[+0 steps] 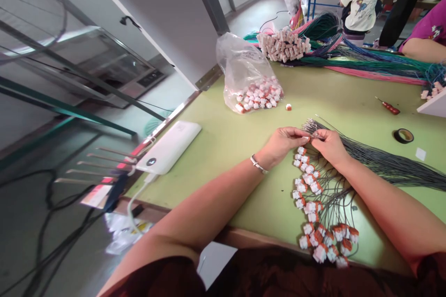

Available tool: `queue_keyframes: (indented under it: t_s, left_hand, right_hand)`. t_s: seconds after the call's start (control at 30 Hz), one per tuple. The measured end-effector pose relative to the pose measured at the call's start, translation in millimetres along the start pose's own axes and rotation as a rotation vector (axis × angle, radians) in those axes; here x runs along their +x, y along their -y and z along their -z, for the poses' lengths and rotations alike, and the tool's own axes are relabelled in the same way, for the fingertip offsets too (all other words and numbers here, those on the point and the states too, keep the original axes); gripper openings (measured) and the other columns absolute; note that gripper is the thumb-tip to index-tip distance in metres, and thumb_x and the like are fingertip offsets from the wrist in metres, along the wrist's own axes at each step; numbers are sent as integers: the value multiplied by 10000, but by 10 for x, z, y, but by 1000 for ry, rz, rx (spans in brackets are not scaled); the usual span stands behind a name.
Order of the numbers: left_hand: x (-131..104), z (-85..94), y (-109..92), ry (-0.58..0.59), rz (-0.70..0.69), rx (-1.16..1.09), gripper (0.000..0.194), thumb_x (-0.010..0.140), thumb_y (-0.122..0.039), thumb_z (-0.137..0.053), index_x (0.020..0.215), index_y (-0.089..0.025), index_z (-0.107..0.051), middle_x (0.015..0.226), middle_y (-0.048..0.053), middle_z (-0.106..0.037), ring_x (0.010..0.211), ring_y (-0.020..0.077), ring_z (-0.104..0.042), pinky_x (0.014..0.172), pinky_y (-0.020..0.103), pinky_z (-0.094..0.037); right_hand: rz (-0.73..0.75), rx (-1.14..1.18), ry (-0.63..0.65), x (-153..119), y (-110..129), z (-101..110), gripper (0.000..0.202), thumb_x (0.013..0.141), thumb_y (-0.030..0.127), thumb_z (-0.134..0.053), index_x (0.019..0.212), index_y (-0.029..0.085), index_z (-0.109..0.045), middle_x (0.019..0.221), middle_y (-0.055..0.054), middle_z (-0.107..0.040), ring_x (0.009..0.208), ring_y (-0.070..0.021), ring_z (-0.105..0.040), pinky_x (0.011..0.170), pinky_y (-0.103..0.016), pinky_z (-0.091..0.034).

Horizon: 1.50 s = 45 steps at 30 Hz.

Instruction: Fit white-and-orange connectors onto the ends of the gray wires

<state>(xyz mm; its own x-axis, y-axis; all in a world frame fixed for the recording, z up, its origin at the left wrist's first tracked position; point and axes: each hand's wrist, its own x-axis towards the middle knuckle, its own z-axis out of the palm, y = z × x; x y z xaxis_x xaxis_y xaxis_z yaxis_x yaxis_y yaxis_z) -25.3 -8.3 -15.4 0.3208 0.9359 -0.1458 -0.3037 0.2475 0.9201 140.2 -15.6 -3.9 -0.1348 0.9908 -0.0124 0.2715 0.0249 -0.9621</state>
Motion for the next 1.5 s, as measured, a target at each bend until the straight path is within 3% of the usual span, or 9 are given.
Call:
queue_keyframes:
  t_s: [0.2,0.5,0.8,1.0,1.13,1.27,1.33,1.43,1.5]
  left_hand:
    - [-19,-10,-18,-31,29,-80,184,608,-169,-826,754,-118,-725,758,40,-719,724,116,-643,815,299,-498]
    - [-62,-24,-35,-33,38,-110,170,630,-156,-807,771,-115,-721,786,43,-721,750,116,-652,848,296,-495]
    - [-41,-62,-10,2,-143,40,188,595,-232,-836,682,-135,-701,835,49,-719,825,146,-642,873,335,-497]
    - [-13,-91,30,-14,-106,83,189,604,-245,-820,726,-141,-720,778,40,-715,743,131,-630,798,311,-509]
    - [-56,-10,-127,82,-74,237,132,634,-222,-774,720,-139,-717,776,55,-712,707,133,-619,721,285,-501]
    - [-46,156,-331,278,-61,596,98,684,-180,-685,761,-151,-739,761,62,-710,695,155,-618,677,277,-487]
    - [55,249,-384,227,-168,778,156,718,-174,-639,825,-171,-752,824,72,-711,730,171,-619,722,298,-491]
    - [361,404,-394,-63,-462,977,309,764,-141,-566,1020,-187,-734,1062,107,-684,966,225,-599,941,358,-430]
    - [612,515,-374,-64,-553,1078,399,768,-107,-531,1121,-189,-697,1143,115,-663,1105,251,-547,1036,380,-350]
  right_hand:
    - [-33,29,-86,-14,50,23,141,630,297,-559,577,209,-463,515,57,-387,502,-94,-304,494,-262,-248]
    - [-72,2,-79,2,53,2,120,595,268,-546,552,215,-448,515,49,-375,504,-96,-284,483,-274,-222]
    - [-82,-4,-62,11,32,5,111,598,278,-541,569,212,-458,504,58,-384,489,-82,-284,457,-249,-229]
    - [-50,-22,-62,9,23,5,122,587,306,-554,585,194,-504,532,46,-437,516,-88,-329,486,-248,-269]
    - [-21,61,-96,4,8,15,145,625,323,-590,591,199,-524,538,39,-465,528,-108,-393,521,-261,-328]
    - [2,99,-195,-2,-17,19,256,693,417,-625,581,208,-530,558,16,-508,564,-137,-452,567,-287,-365]
    - [-1,93,-171,-9,-33,18,271,701,415,-623,557,209,-522,529,21,-472,543,-131,-419,546,-286,-335]
    - [-37,127,-134,-15,-48,13,166,681,337,-580,584,206,-552,501,31,-438,509,-119,-373,510,-280,-287]
    - [-57,168,-147,-14,-41,10,92,640,291,-558,654,204,-581,502,38,-456,494,-113,-365,498,-275,-276]
